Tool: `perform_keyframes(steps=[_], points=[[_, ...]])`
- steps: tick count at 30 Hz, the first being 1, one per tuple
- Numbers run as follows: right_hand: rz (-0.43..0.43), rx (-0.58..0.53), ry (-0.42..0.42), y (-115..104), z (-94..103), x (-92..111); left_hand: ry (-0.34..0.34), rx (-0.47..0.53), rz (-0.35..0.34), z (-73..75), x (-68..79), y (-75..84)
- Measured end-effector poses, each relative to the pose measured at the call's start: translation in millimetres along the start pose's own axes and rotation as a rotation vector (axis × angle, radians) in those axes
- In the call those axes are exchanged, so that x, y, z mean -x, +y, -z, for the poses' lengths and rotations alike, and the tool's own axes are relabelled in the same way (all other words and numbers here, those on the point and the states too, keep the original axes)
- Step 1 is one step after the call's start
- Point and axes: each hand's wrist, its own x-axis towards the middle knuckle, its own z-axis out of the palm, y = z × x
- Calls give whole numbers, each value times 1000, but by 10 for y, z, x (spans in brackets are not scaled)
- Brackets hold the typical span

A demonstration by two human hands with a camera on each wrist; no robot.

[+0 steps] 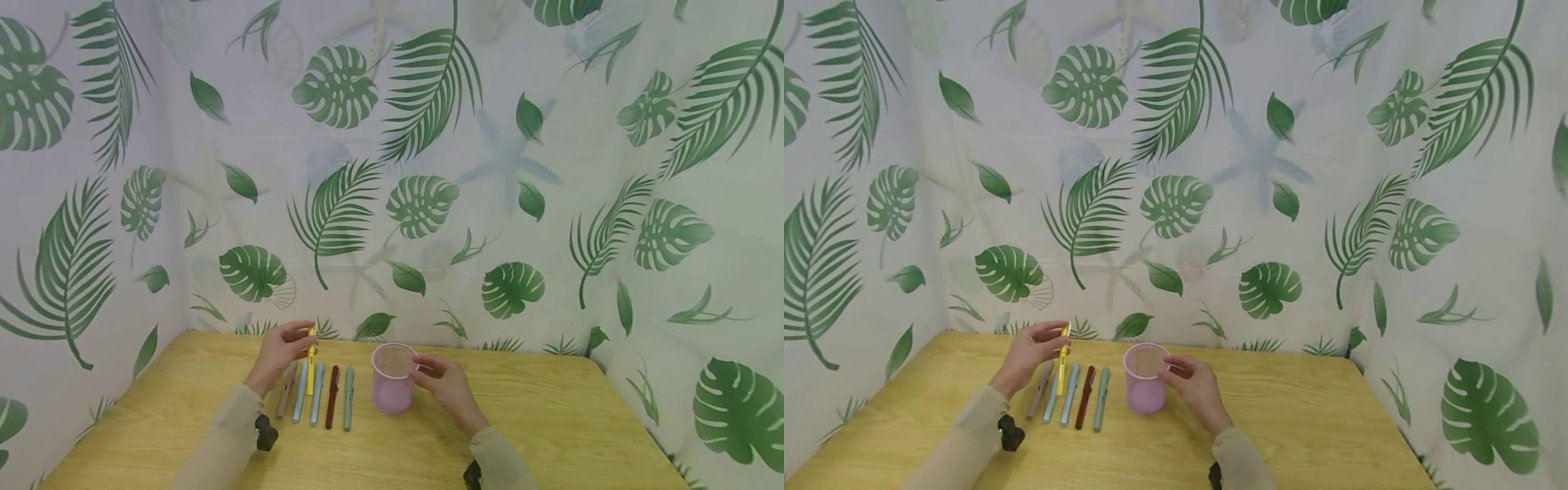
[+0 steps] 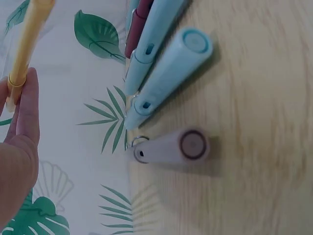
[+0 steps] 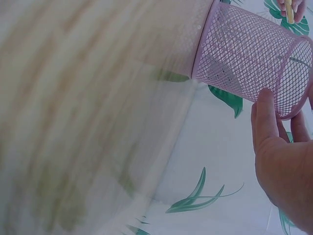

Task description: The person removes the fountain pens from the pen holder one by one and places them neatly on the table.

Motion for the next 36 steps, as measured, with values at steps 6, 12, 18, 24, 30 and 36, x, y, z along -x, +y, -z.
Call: perform_keyframes(steps=[6, 12, 18, 24, 30, 36], points=[[-5, 14, 3, 0, 3, -8, 2, -20, 2, 74, -3, -46], [-5, 22, 6, -1, 3, -14, 32, -39, 7, 130, -28, -89], [-4, 14, -1, -10, -1, -5, 33, -59, 28, 199, -29, -117], [2, 17, -5, -10, 7, -5, 14, -102, 64, 268, -22, -90], [7, 15, -9, -12, 17, 1, 3, -98, 89, 325, -17, -106], [4, -4, -15, -10, 11, -4, -19, -84, 95, 372, -8, -124]])
